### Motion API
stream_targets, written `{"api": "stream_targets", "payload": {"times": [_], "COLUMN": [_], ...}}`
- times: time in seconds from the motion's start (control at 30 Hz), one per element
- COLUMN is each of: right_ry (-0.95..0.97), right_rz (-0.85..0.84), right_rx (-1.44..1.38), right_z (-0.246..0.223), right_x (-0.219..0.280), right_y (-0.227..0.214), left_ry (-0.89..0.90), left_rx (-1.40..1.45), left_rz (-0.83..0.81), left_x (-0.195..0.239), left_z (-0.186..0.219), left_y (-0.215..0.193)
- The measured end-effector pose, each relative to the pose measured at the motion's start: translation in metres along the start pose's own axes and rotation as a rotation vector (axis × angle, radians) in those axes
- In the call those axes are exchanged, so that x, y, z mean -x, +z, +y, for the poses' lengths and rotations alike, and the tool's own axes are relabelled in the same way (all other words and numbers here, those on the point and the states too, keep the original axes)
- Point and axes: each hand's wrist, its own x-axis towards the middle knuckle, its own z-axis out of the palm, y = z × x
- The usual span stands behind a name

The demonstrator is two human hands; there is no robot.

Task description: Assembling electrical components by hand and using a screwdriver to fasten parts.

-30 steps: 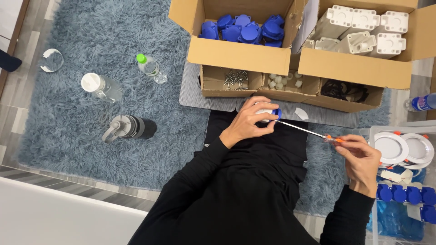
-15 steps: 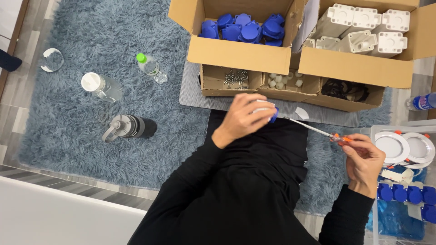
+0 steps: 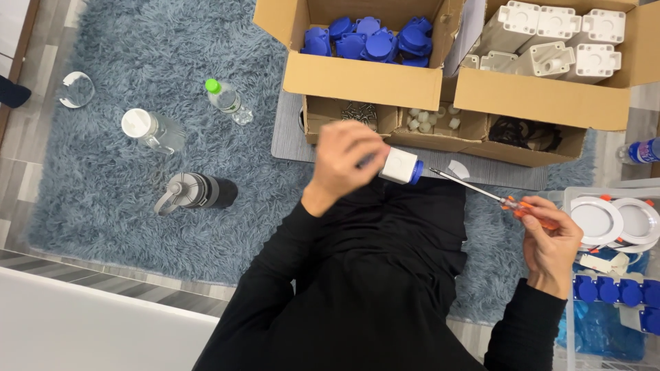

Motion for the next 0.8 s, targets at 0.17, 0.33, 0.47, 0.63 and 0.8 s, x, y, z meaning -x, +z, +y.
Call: {"api": "stream_targets", "payload": {"times": [0.17,0.33,0.47,0.63,0.8], "right_ry": [0.007,0.0,0.005,-0.014,0.009], "right_rz": [0.033,0.034,0.044,0.041,0.041], "right_rx": [0.033,0.078,0.087,0.083,0.053], "right_z": [-0.009,-0.019,-0.023,-0.016,-0.012], "right_x": [0.001,0.0,0.0,0.0,0.001], "right_y": [0.013,0.026,0.035,0.033,0.035], "left_ry": [-0.034,-0.072,-0.098,-0.078,0.03], "left_rx": [0.109,0.014,0.089,0.1,0.058], "left_rz": [-0.315,-0.535,-0.529,-0.52,-0.491], "left_x": [0.025,0.045,0.049,0.053,0.061], "left_z": [0.008,0.002,0.0,-0.002,-0.009], "left_y": [0.022,0.042,0.046,0.049,0.054]}}
